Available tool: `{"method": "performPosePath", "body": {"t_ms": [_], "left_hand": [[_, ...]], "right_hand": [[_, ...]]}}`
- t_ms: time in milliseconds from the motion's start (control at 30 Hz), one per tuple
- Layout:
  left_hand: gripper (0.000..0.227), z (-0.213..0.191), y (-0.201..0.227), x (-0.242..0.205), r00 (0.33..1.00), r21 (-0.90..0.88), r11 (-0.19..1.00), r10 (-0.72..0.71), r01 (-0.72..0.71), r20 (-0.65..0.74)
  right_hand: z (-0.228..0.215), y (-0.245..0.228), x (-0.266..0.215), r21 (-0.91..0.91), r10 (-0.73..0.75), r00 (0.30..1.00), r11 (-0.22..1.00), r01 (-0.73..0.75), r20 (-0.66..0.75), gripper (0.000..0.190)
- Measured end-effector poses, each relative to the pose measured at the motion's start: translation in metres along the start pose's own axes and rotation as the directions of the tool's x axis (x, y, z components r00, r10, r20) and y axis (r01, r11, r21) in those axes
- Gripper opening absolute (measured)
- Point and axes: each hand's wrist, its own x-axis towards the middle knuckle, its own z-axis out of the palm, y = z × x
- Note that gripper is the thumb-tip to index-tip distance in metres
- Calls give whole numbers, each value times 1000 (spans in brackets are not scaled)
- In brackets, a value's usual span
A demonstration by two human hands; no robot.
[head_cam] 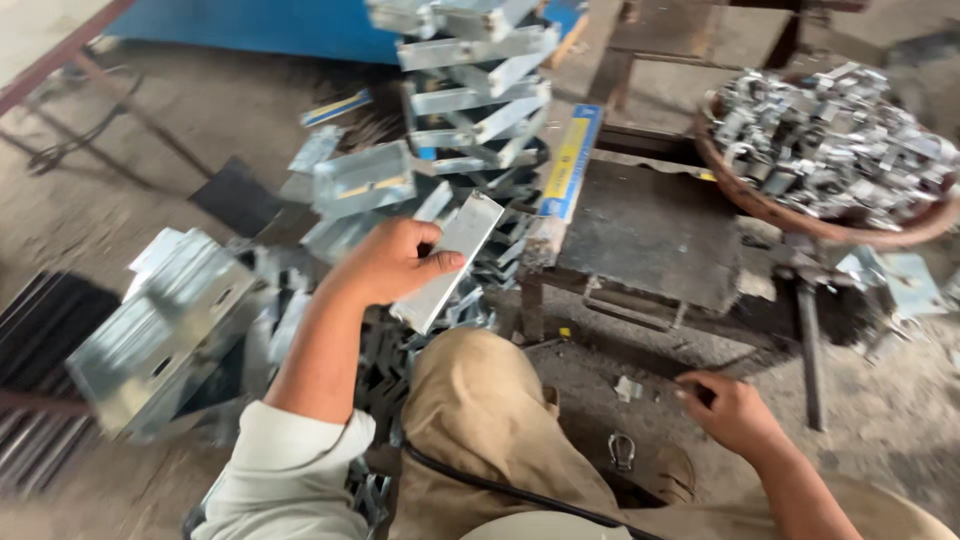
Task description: The person sits on the floor in a workshop and welds metal eyelets onto small rectangular metal boxes. They pick up a box, place an eyelet on top, and use a welding torch to secure it, creating bright sparks. The person repeats this process for multiple boxes, occasionally using a hammer to adjust the eyelet or the box position.
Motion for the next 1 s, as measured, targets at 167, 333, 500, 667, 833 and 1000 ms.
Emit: {"method": "performPosePath", "body": {"t_ms": [167,333,500,667,833,1000], "left_hand": [[40,100,35,42,985,-545,830,-35,122,167],[37,203,108,78,977,-148,966,204,-211,-61],[24,220,140,87,938,15,938,347,-347,25],[14,218,97,113,840,7,841,539,-540,52],[17,221,77,126,817,-36,861,493,-507,297],[28,193,116,141,857,283,917,108,-282,504]], "right_hand": [[-14,-23,-6,-99,45,989,995,-32,141,44],[3,-16,-10,75,-249,965,964,255,-82,34],[-1,-10,-3,-41,-211,977,977,211,-3,40],[-6,7,4,-105,-166,968,977,188,187,54],[-8,7,5,-120,-146,972,978,170,183,56],[-14,-5,6,-228,-56,992,970,81,115,52]]}}
